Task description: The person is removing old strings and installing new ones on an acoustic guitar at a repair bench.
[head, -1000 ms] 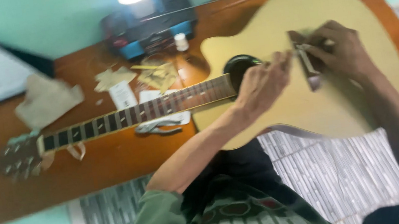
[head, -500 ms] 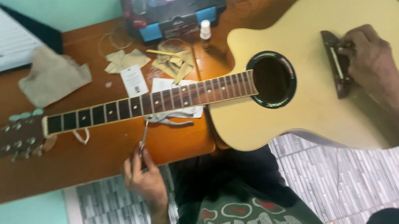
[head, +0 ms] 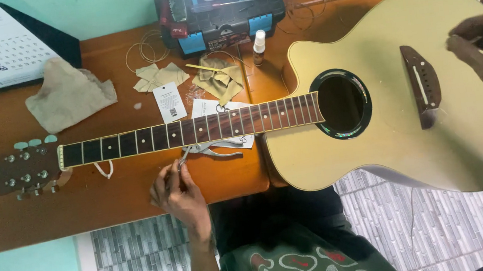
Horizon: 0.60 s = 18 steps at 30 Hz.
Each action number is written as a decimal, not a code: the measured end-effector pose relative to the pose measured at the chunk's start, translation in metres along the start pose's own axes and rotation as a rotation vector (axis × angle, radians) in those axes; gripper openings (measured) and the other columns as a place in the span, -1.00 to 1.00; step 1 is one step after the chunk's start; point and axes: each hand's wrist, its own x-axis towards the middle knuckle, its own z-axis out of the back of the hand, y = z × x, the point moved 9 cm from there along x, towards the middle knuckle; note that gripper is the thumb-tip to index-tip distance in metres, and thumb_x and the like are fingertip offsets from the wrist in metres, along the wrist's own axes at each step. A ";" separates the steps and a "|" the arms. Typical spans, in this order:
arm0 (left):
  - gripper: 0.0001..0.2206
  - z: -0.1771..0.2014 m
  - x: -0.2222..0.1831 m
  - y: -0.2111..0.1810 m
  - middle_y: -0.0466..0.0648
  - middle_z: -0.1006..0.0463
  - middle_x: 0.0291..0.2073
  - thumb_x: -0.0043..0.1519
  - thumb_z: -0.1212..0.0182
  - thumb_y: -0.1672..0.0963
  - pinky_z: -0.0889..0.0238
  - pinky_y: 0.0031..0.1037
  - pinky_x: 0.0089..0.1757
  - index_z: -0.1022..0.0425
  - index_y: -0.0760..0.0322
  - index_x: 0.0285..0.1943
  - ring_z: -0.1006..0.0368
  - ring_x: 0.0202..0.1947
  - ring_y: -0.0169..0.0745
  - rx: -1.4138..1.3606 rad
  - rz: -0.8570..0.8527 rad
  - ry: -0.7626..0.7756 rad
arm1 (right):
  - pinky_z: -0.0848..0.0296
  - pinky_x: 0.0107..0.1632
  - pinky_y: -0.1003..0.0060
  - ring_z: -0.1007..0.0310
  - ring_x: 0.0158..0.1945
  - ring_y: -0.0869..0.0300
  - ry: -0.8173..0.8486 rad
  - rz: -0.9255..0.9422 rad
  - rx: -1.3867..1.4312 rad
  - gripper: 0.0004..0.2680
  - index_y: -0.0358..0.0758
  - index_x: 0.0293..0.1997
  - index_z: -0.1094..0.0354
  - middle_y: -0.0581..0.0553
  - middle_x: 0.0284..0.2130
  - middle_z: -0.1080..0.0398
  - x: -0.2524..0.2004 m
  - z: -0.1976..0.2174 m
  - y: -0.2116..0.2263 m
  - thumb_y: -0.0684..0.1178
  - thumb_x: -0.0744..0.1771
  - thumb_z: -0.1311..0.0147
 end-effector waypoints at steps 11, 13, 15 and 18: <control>-0.83 -0.003 -0.003 0.010 -0.17 -0.60 -0.07 0.37 -0.22 0.04 -0.06 -0.24 0.03 -0.67 0.07 -0.01 -0.43 -0.05 -0.19 0.082 0.048 -0.029 | -0.55 -0.10 0.37 -0.60 -0.20 0.06 0.282 0.643 -0.216 -0.88 -0.40 -0.04 -0.59 -0.27 -0.20 -0.59 0.146 -0.196 0.186 -0.20 0.39 -0.42; -0.83 -0.008 -0.005 0.017 -0.18 -0.60 -0.07 0.37 -0.21 0.03 -0.07 -0.24 0.03 -0.66 0.05 -0.01 -0.42 -0.05 -0.21 0.093 0.050 -0.039 | -0.57 -0.13 0.37 -0.59 -0.23 0.13 0.289 0.581 -0.177 -0.92 -0.34 -0.07 -0.59 -0.19 -0.24 -0.59 0.166 -0.227 0.180 -0.19 0.40 -0.37; -0.83 -0.009 -0.006 0.017 -0.19 -0.60 -0.07 0.37 -0.20 0.02 -0.07 -0.23 0.04 -0.66 0.03 -0.01 -0.42 -0.06 -0.23 0.102 0.047 -0.043 | -0.59 -0.16 0.37 -0.58 -0.26 0.21 0.294 0.512 -0.137 -0.96 -0.28 -0.10 -0.59 -0.12 -0.27 -0.59 0.177 -0.245 0.174 -0.19 0.40 -0.32; -0.84 -0.005 -0.004 0.015 -0.19 -0.61 -0.07 0.35 -0.23 0.03 -0.07 -0.24 0.02 -0.67 0.04 -0.02 -0.43 -0.06 -0.22 0.100 0.052 -0.047 | -0.45 -0.32 0.42 -0.37 -0.65 0.27 0.326 0.410 -0.037 -0.97 -0.27 -0.15 -0.55 -0.03 -0.34 -0.55 0.190 -0.261 0.153 -0.16 0.41 -0.25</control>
